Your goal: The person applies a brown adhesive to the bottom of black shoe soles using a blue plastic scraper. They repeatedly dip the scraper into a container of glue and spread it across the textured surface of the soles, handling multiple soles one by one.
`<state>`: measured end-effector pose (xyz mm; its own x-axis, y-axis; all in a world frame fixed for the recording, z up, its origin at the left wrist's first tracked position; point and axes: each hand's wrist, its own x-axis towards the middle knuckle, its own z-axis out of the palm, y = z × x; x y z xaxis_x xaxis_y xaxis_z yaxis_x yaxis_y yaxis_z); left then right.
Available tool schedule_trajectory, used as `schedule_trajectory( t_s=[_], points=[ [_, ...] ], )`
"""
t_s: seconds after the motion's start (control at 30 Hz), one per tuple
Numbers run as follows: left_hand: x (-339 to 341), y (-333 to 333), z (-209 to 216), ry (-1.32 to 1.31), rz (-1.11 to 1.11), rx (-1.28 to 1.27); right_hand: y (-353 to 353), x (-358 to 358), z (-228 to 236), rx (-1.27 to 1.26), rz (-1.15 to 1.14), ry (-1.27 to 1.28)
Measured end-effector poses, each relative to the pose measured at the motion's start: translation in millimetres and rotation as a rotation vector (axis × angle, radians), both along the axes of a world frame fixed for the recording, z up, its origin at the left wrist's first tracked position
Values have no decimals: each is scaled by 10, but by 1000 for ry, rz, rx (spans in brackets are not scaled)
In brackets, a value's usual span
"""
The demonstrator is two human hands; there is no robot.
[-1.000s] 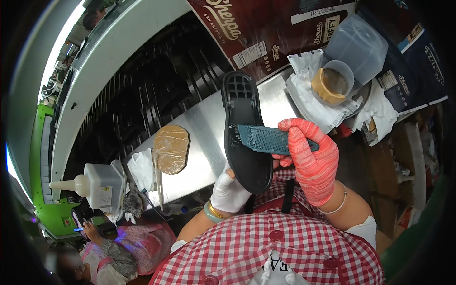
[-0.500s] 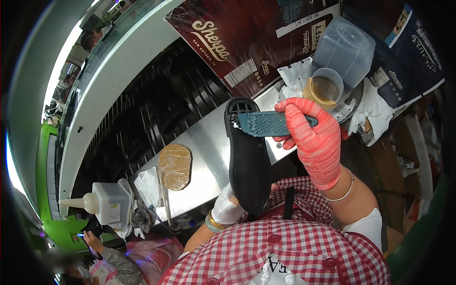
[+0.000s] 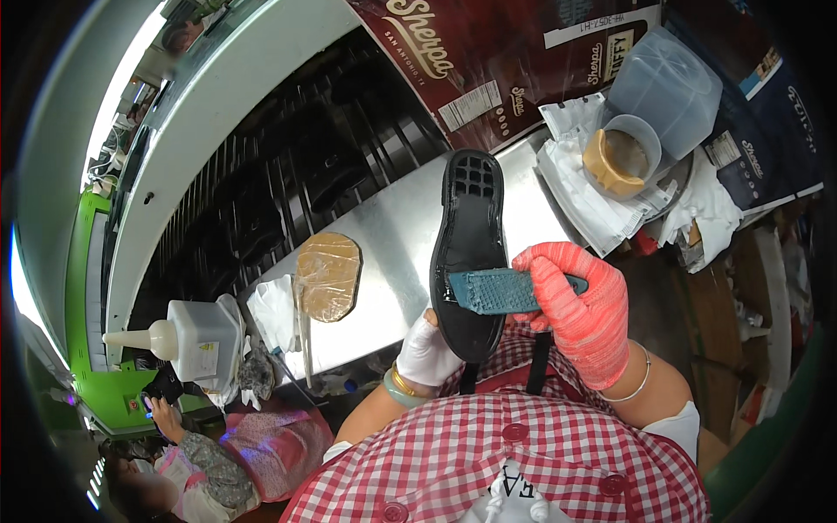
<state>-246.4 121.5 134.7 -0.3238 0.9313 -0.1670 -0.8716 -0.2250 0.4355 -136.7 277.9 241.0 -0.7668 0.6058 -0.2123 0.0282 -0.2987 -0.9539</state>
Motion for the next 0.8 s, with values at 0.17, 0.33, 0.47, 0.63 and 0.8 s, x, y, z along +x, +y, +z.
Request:
schedule_trajectory(
  t_s=[0.17,0.33,0.47,0.63,0.8],
  points=[
    [-6,6,5,-16,33,36,-108,42,-47,71,81,-16],
    [4,4,51,25,108,-127,-145,58,-113,258,199,-3],
    [-22,-74,5,-28,85,-96,-93,20,-97,503,350,35],
    [-64,-112,65,-127,66,-115,-36,-162,-125,617,500,96],
    [-256,-195,45,-279,22,-68,-34,-427,60,334,706,-86]
  ],
)
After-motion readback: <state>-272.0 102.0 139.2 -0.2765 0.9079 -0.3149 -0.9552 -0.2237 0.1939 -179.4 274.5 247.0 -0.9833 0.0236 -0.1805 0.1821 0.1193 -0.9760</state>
